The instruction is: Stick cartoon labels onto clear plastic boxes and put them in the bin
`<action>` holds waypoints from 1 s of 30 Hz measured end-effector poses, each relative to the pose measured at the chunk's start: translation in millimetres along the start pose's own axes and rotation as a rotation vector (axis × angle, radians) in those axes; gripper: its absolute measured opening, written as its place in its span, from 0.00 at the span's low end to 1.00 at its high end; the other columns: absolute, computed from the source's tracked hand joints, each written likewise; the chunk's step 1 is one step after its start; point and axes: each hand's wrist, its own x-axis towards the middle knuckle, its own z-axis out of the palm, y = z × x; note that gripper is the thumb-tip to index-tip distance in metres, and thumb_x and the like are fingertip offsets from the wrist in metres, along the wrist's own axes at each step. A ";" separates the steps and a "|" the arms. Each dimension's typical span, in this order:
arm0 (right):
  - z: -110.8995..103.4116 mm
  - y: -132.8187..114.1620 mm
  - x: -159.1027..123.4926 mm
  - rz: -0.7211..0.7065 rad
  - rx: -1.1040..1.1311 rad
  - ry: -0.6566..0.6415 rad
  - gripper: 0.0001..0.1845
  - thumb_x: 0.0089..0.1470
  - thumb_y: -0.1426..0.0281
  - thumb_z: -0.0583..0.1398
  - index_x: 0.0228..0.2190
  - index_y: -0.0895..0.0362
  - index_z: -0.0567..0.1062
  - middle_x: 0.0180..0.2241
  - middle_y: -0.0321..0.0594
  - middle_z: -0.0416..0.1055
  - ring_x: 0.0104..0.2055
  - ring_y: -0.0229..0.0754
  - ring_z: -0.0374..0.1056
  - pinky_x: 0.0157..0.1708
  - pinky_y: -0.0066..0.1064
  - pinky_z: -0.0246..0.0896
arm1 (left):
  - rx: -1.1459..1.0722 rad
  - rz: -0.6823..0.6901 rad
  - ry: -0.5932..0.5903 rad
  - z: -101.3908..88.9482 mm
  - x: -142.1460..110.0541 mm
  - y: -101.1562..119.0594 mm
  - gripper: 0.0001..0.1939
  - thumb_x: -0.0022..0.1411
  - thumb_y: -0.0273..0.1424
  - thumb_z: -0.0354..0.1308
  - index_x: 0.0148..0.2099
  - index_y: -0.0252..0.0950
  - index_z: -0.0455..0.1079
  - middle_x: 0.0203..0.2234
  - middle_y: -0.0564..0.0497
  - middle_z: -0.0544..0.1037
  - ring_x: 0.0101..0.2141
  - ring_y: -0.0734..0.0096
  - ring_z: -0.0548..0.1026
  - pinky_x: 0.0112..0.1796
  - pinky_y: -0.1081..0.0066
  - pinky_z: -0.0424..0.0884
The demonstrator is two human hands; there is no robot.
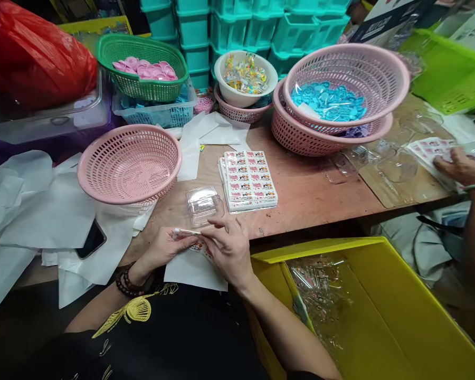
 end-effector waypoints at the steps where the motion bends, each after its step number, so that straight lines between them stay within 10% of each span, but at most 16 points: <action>1: 0.3 0.2 -2.0 -0.140 -0.111 0.073 0.06 0.57 0.72 0.64 0.35 0.48 0.80 0.42 0.38 0.79 0.44 0.44 0.75 0.57 0.49 0.60 | 0.026 -0.003 -0.012 -2.5 0.2 -0.9 0.19 0.51 0.44 0.69 0.31 0.30 0.79 0.27 0.47 0.82 0.26 0.71 0.75 0.29 0.72 0.72; 6: -7.3 4.7 -5.7 -0.763 -0.327 0.248 0.12 0.48 0.76 0.70 0.29 0.45 0.79 0.34 0.26 0.79 0.39 0.35 0.73 0.61 0.39 0.59 | 0.095 -0.036 -0.062 -13.4 -5.3 -1.7 0.17 0.42 0.36 0.73 0.18 0.31 0.71 0.13 0.55 0.73 0.16 0.80 0.64 0.19 0.79 0.58; 13: -18.7 9.9 19.9 -0.908 -0.304 0.079 0.10 0.50 0.76 0.68 0.26 0.48 0.79 0.34 0.28 0.80 0.39 0.36 0.73 0.48 0.34 0.71 | 0.106 -0.009 -0.067 -11.7 -9.3 9.4 0.07 0.52 0.31 0.66 0.31 0.30 0.79 0.27 0.48 0.82 0.28 0.69 0.76 0.29 0.75 0.70; 18: -18.0 13.4 35.3 -0.992 -0.291 -0.020 0.10 0.55 0.77 0.63 0.26 0.50 0.79 0.37 0.32 0.81 0.42 0.38 0.73 0.49 0.34 0.70 | 0.137 -0.015 -0.025 -15.0 -2.1 4.4 0.14 0.51 0.37 0.70 0.25 0.29 0.76 0.18 0.51 0.77 0.20 0.75 0.70 0.21 0.77 0.63; 26: -4.3 11.1 44.2 -0.475 -0.115 -0.116 0.08 0.56 0.78 0.61 0.38 0.57 0.76 0.37 0.43 0.80 0.42 0.45 0.71 0.48 0.43 0.68 | 0.115 0.050 0.011 -8.8 0.0 9.6 0.13 0.58 0.37 0.66 0.35 0.30 0.80 0.26 0.50 0.81 0.25 0.73 0.74 0.27 0.75 0.70; 30: -18.7 -2.3 46.3 -0.446 -0.080 -0.186 0.10 0.60 0.78 0.57 0.39 0.54 0.76 0.40 0.42 0.80 0.44 0.44 0.72 0.52 0.45 0.64 | 0.206 0.127 -0.045 -12.1 -0.4 12.0 0.11 0.59 0.36 0.65 0.34 0.32 0.80 0.26 0.50 0.82 0.25 0.71 0.76 0.28 0.75 0.70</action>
